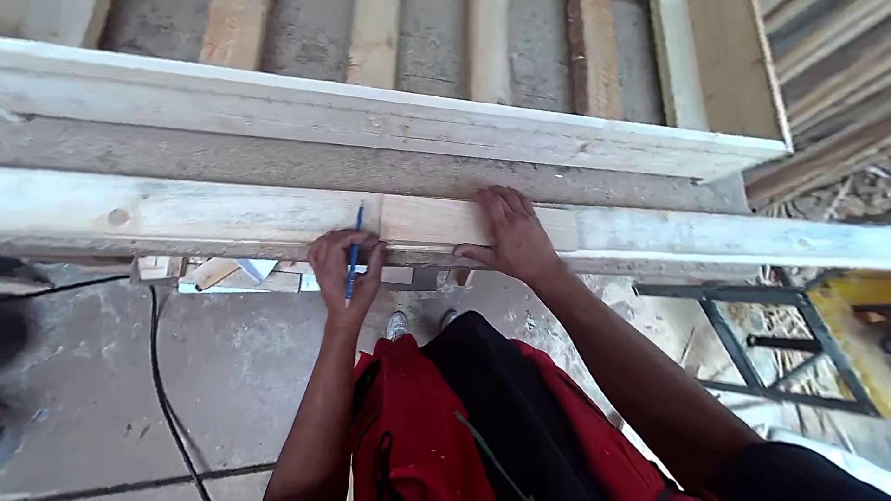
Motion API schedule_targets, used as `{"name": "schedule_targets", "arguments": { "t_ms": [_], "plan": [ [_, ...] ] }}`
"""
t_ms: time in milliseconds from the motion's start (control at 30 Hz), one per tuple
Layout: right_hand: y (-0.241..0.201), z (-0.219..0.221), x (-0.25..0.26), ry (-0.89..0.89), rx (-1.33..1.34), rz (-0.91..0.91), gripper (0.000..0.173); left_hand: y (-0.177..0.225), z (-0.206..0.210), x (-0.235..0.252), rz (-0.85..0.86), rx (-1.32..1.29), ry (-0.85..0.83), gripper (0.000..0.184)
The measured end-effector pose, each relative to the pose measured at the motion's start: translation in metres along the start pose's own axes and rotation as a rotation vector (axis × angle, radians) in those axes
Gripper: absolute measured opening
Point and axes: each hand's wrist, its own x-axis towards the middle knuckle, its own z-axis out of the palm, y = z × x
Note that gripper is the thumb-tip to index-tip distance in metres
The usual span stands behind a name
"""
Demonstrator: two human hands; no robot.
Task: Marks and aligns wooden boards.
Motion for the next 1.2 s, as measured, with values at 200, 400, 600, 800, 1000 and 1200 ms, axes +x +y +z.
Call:
{"name": "schedule_targets", "arguments": {
  "t_ms": [200, 400, 600, 800, 1000, 1200],
  "plan": [
    [0.002, 0.005, -0.008, 0.019, -0.011, -0.027, 0.091, -0.004, -0.004, -0.005, 0.009, -0.101, -0.091, 0.038],
    [0.011, 0.003, -0.006, -0.009, -0.006, -0.049, 0.078, 0.019, 0.004, 0.004, -0.016, -0.251, -0.110, 0.040],
    [0.016, 0.002, -0.004, -0.020, 0.067, -0.064, 0.074, 0.026, 0.007, 0.006, -0.025, -0.194, -0.102, 0.040],
    [0.016, 0.000, -0.004, -0.047, 0.089, -0.069, 0.072, 0.031, 0.006, 0.006, -0.035, -0.140, -0.098, 0.039],
    [0.016, 0.003, -0.004, -0.048, 0.081, -0.067, 0.075, 0.025, 0.004, 0.005, -0.039, -0.135, -0.099, 0.042],
    [0.016, 0.001, -0.004, -0.033, 0.076, -0.075, 0.076, 0.026, 0.002, 0.006, -0.046, -0.142, -0.098, 0.041]
  ]
}}
